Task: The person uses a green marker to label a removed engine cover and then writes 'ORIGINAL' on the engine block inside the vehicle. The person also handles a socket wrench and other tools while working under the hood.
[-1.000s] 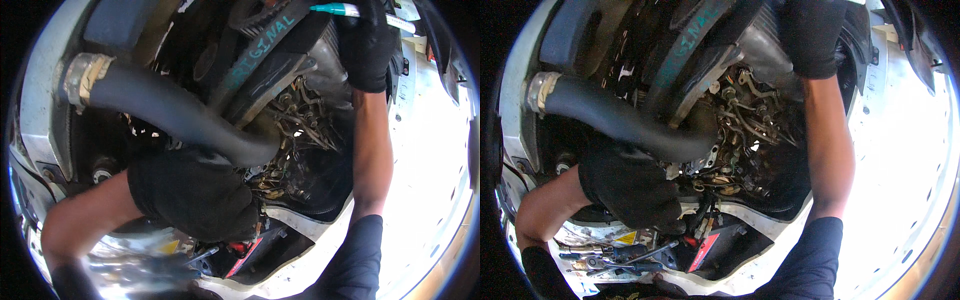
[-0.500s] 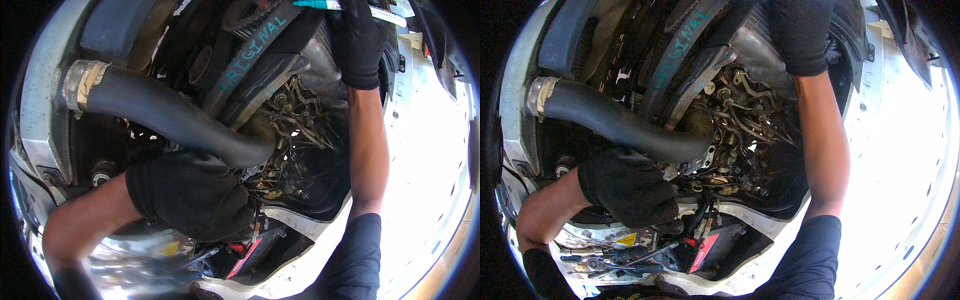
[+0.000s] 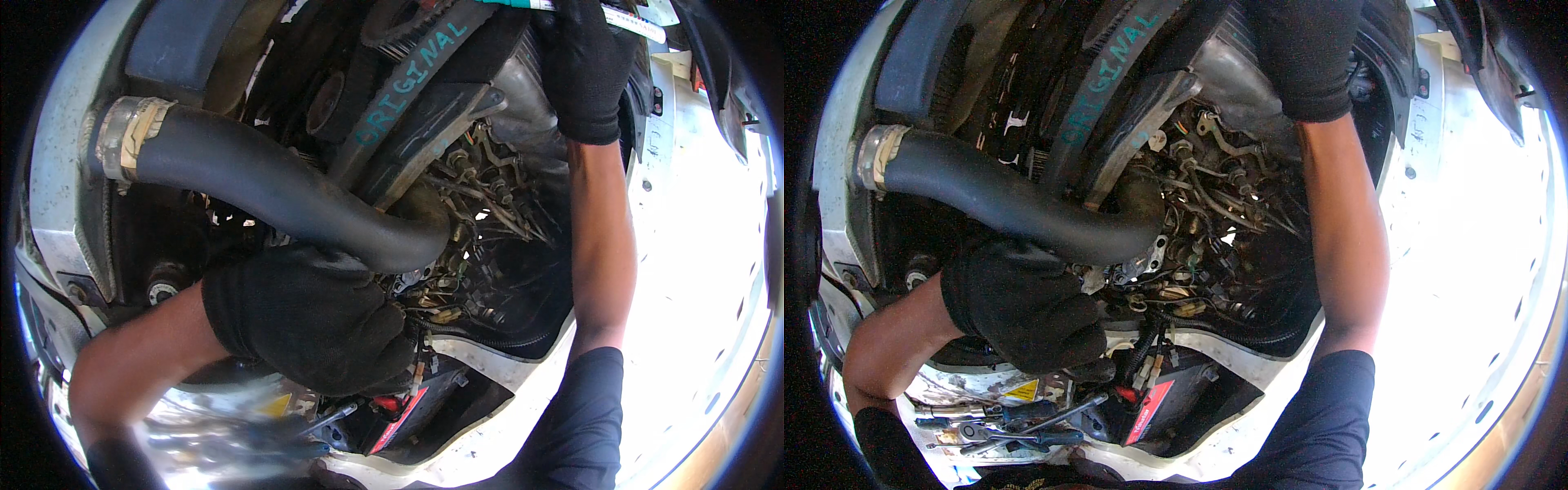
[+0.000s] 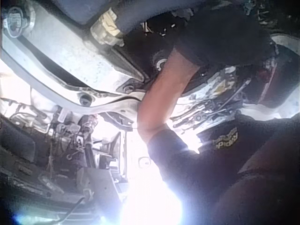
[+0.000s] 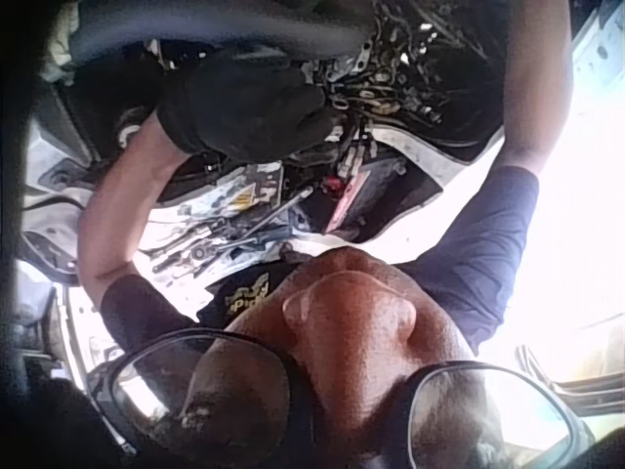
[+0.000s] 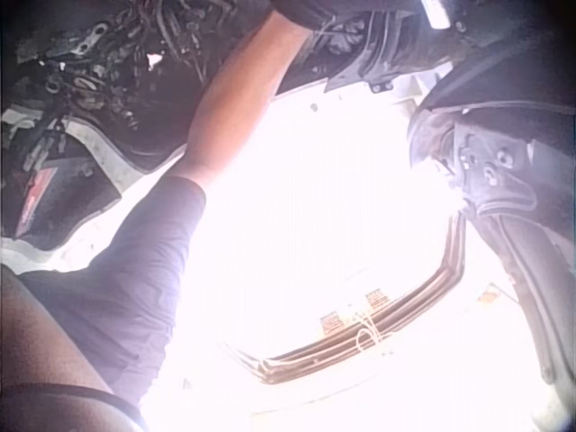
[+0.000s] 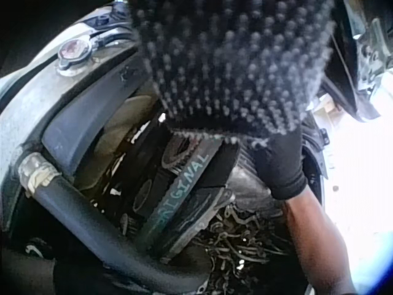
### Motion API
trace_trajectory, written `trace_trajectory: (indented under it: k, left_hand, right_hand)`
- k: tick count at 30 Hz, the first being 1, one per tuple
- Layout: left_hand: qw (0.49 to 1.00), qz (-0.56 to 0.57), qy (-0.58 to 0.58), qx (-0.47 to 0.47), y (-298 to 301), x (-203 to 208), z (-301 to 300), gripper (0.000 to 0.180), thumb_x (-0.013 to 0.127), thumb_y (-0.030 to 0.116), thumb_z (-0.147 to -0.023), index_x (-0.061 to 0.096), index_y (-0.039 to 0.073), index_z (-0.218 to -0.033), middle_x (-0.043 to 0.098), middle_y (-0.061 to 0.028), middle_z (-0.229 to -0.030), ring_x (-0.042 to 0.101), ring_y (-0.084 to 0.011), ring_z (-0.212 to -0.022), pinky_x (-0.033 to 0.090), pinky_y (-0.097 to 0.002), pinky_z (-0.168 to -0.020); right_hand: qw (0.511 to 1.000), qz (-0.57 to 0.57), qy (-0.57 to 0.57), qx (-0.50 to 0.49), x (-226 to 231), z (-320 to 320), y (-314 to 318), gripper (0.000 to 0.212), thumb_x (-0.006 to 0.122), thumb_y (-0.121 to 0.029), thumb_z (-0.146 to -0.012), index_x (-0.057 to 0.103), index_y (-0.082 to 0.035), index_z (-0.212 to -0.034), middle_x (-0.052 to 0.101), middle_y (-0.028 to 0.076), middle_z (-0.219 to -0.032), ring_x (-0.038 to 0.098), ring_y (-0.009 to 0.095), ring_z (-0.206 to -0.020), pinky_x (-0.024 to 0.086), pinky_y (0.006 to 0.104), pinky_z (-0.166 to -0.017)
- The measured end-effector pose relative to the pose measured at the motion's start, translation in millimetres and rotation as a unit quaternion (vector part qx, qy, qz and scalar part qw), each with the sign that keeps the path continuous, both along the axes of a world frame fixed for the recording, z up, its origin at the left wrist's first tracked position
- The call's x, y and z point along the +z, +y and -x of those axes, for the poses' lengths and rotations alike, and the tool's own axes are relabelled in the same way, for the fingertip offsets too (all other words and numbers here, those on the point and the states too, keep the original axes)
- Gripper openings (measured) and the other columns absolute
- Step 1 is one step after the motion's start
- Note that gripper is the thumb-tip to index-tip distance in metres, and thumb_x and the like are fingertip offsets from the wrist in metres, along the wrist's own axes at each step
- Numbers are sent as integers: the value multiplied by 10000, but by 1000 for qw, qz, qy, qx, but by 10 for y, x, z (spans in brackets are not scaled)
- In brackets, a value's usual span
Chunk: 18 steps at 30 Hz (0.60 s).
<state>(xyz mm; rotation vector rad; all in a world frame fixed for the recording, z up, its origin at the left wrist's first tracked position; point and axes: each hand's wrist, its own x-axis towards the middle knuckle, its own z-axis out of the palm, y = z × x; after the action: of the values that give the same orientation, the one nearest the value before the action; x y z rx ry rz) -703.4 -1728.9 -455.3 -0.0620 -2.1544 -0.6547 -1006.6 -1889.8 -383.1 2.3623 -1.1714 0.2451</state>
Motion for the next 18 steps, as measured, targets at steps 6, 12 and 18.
trace_trajectory:
  k: [6, 12, 18]
  left_hand:
    - [1000, 0, 7, -3, -31, -2, -16, 182, 716, 274, -754, 576, 220, -652, 565, 45, -657, 577, -117, -575, 436, -306, -546]
    - [999, 11, -22, -37, -39, -3, -62, 96, 756, 259, -664, 675, 233, -710, 679, 26, -764, 624, -135, -612, 454, -305, -557]
    - [997, 27, -55, -48, -54, 28, -77, 132, 743, 269, -633, 668, 228, -734, 678, 33, -766, 617, -116, -599, 440, -289, -534]
  right_hand:
    - [1000, 19, 11, -1, -27, 86, 32, 383, 651, -222, -932, 682, -21, -1257, 656, 200, -1314, 567, 405, -1271, 386, 514, -1127]
    - [999, 32, 42, 5, -24, 97, 29, 378, 633, -250, -944, 690, -27, -1244, 656, 200, -1308, 567, 410, -1258, 390, 526, -1116]
    - [998, 27, 50, 15, -8, 73, -3, 335, 623, -242, -952, 711, -34, -1200, 679, 185, -1270, 587, 403, -1223, 412, 524, -1090]
